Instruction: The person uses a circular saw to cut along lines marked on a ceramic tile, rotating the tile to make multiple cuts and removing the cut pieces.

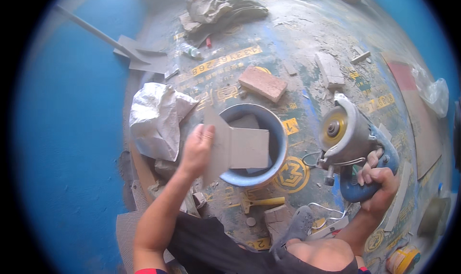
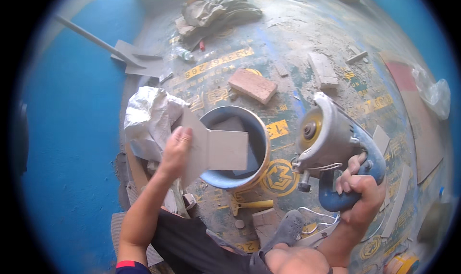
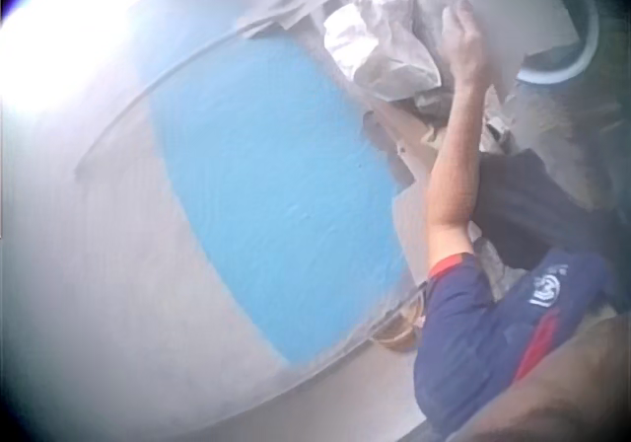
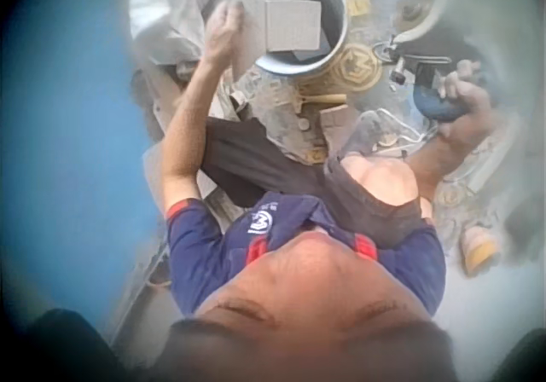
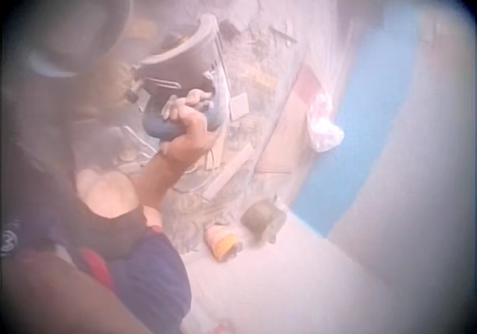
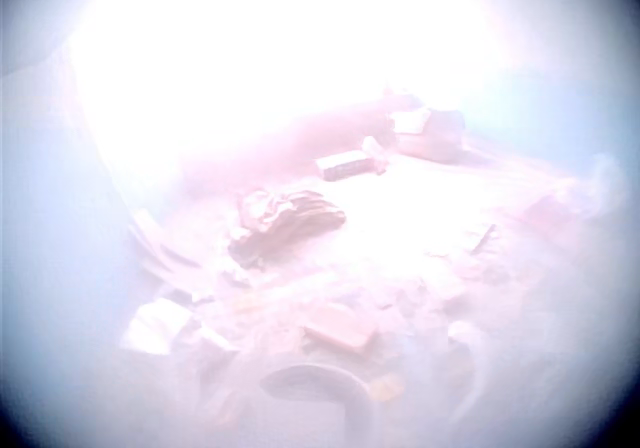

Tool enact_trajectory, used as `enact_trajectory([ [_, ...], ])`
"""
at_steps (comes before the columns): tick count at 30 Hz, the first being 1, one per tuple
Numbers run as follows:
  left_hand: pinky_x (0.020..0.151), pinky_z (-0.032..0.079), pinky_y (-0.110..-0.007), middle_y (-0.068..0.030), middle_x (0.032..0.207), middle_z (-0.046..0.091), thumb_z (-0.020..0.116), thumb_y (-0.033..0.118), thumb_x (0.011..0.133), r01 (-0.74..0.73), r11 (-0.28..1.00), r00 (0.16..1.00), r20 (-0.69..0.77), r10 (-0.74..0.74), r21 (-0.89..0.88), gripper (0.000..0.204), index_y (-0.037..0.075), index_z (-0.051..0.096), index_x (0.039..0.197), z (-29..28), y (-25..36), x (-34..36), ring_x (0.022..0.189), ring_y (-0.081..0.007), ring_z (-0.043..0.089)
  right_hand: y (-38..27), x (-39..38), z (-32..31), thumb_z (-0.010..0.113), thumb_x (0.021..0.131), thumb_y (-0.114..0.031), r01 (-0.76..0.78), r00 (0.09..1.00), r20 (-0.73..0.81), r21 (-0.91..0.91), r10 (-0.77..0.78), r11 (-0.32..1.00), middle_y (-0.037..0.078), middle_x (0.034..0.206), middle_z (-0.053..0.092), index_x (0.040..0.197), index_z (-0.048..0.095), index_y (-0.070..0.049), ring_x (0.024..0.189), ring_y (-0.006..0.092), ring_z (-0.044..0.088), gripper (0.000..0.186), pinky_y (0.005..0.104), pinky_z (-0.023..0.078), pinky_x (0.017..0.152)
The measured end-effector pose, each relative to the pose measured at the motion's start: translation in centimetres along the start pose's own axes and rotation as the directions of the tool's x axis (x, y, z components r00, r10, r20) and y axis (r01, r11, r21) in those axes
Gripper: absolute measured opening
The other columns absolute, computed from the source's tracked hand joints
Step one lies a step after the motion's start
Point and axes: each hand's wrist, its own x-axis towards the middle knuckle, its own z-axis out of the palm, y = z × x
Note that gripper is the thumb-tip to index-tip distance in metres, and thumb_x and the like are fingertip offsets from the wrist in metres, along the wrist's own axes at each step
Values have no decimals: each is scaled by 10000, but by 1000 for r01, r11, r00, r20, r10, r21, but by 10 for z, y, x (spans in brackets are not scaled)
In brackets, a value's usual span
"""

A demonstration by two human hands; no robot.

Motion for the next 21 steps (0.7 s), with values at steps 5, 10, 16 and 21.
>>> enact_trajectory([
  [5,743,469,-275,-34,930,633,476,352,1073,57,971,998,3,-57,-231,365,7,597,1075,37,-23,-8,828,-83,543,18,-13,43,577,641,-73,-88,993,76,-89,95,992,108,863,526,1066,520,43,538,131,457,444,284,440,499],
  [10,738,464,-277,-24,901,620,460,348,1080,122,923,992,57,-109,-364,360,13,583,1029,43,-22,-14,819,-78,530,31,-19,67,591,653,-90,-80,978,178,-167,110,983,111,840,524,1043,522,52,524,131,460,421,289,447,505],
  [16,733,454,-296,-29,865,590,466,362,1074,127,936,991,74,-108,-330,368,14,552,992,68,-40,-31,787,-96,496,47,-21,86,615,665,-72,-65,960,251,-220,121,973,110,829,531,1033,519,63,540,138,490,404,296,451,514],
  [21,726,454,-316,-52,832,585,457,361,1074,114,925,993,50,-103,-363,379,8,541,967,74,-56,-29,778,-120,505,65,-19,94,611,658,-59,-49,953,271,-309,137,950,108,816,532,1014,519,75,539,137,497,391,304,456,516],
])
